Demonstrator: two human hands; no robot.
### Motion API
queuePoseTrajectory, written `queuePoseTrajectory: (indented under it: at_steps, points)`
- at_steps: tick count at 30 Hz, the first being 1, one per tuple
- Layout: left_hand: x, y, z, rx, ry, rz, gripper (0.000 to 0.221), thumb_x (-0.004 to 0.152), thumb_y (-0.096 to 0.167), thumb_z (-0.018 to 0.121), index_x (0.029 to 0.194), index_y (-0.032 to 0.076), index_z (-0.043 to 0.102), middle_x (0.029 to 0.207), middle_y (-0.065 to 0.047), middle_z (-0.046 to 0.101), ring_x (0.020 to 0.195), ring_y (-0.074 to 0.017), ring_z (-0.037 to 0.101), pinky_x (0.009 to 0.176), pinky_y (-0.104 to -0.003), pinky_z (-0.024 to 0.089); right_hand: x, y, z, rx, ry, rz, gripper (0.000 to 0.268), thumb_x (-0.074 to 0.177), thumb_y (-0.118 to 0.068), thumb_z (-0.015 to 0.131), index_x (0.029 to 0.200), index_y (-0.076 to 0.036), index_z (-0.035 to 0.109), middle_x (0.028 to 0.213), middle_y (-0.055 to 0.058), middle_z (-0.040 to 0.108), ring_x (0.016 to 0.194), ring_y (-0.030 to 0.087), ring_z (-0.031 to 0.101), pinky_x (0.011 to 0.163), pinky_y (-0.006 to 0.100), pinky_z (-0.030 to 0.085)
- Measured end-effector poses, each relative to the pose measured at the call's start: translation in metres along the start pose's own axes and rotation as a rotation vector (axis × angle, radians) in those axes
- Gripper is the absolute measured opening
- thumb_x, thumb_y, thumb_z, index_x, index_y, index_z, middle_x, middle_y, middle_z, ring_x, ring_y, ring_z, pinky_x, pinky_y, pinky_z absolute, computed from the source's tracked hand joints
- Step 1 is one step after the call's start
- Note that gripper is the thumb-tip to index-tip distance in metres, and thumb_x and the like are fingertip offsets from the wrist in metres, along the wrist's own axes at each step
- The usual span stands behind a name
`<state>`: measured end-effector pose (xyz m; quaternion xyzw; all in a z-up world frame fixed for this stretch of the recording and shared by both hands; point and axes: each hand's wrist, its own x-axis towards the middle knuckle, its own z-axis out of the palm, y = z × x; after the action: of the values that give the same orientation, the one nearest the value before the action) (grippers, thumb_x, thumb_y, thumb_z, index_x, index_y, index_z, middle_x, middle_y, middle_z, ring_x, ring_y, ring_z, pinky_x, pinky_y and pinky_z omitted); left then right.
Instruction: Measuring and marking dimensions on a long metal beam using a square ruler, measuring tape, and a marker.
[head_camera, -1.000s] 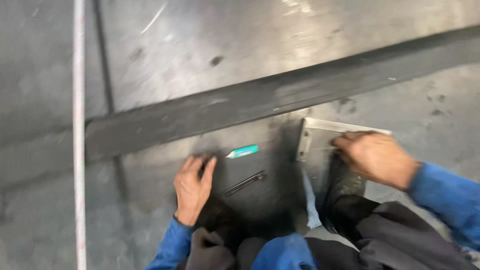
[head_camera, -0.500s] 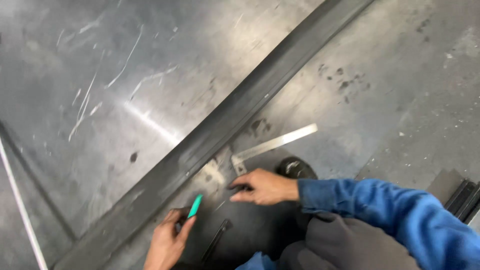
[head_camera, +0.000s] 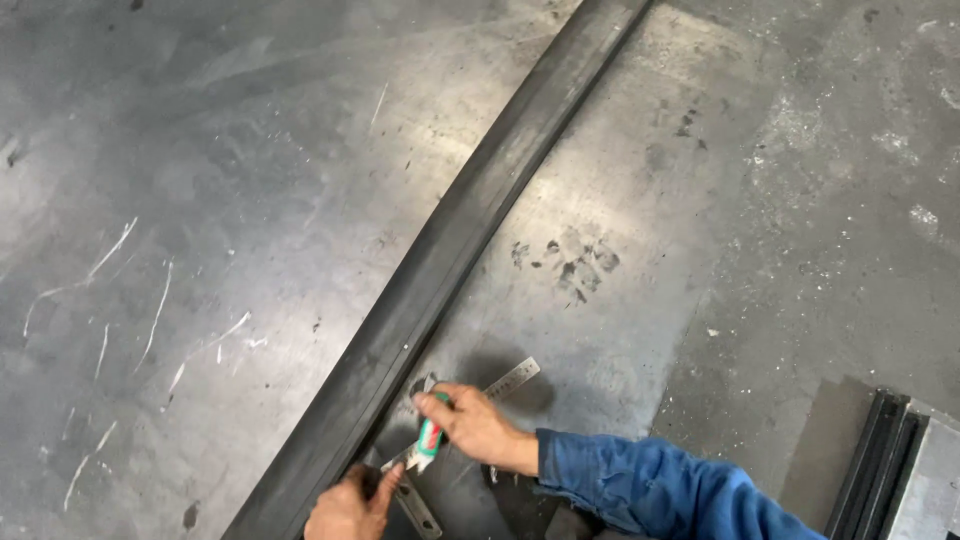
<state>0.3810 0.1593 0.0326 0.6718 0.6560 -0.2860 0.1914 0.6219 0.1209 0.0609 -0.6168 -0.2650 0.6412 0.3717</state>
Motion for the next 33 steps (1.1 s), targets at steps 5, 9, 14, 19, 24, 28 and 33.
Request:
queuePoseTrajectory:
  at_steps: [5,9,14,19,24,28,33]
  points:
    - [0.114,-0.054,0.248,-0.057,0.487,0.141,0.087,0.034,0.098,0.064,0.055,0.014,0.055,0.053,-0.009,0.049,0.044,-0.0315,0.048,0.051,-0.042,0.047,0.001,-0.003,-0.038,0.246,0.158,0.116,0.024,0.100,-0.025,0.064,0.092,-0.003,0.067,0.071,0.004,0.063,0.060,0.014,0.058,0.055,0.028,0.047]
    - [0.082,-0.048,0.250,-0.059,0.165,-0.183,0.084,0.054,0.086,0.073,0.104,0.019,0.074,0.080,-0.011,0.075,0.074,-0.0342,0.073,0.072,-0.041,0.058,0.001,0.016,-0.042,0.260,0.068,0.176,0.012,0.100,-0.014,0.067,0.101,-0.003,0.069,0.064,0.003,0.058,0.051,0.013,0.052,0.048,0.027,0.047]
    - [0.032,0.007,0.164,-0.211,0.262,-0.221,0.068,0.053,0.061,0.081,0.106,0.021,0.069,0.074,-0.012,0.076,0.072,-0.0362,0.074,0.069,-0.044,0.059,-0.005,-0.006,-0.045,0.146,-0.010,0.201,0.012,0.095,-0.016,0.072,0.103,-0.007,0.071,0.064,0.000,0.057,0.050,0.009,0.047,0.047,0.024,0.038]
    - [0.007,0.043,0.074,-0.621,-0.013,0.003,0.073,0.065,0.027,0.085,0.133,0.023,0.058,0.081,0.002,0.086,0.057,-0.0132,0.078,0.052,-0.027,0.061,-0.014,-0.030,-0.047,0.099,-0.164,0.178,0.021,0.091,-0.024,0.079,0.100,-0.009,0.068,0.061,-0.001,0.057,0.042,0.008,0.045,0.040,0.026,0.037]
    - [-0.018,0.049,0.021,-1.262,-0.020,0.540,0.043,0.068,0.026,0.088,0.103,0.001,0.079,0.071,-0.006,0.077,0.061,-0.0110,0.065,0.056,-0.024,0.053,-0.060,-0.097,-0.059,-0.129,-0.569,-0.230,0.021,0.087,-0.028,0.078,0.098,-0.011,0.077,0.081,-0.004,0.070,0.067,0.010,0.053,0.068,0.026,0.048]
    - [-0.050,0.051,-0.046,-1.260,0.417,0.521,0.041,0.064,0.003,0.083,0.103,-0.002,0.071,0.092,-0.016,0.078,0.077,-0.0220,0.078,0.075,-0.031,0.065,-0.083,-0.115,-0.078,-0.066,-0.686,-0.364,0.006,0.091,-0.013,0.070,0.094,-0.008,0.068,0.073,-0.005,0.058,0.064,0.013,0.044,0.063,0.028,0.040]
    - [-0.088,0.099,-0.145,-0.825,0.790,0.658,0.037,0.065,0.003,0.079,0.100,-0.006,0.068,0.097,-0.018,0.065,0.075,-0.0210,0.071,0.068,-0.028,0.063,-0.082,-0.097,-0.085,0.006,-0.370,-0.466,0.042,0.087,-0.026,0.080,0.124,-0.010,0.067,0.076,0.000,0.069,0.059,0.011,0.059,0.053,0.027,0.047]
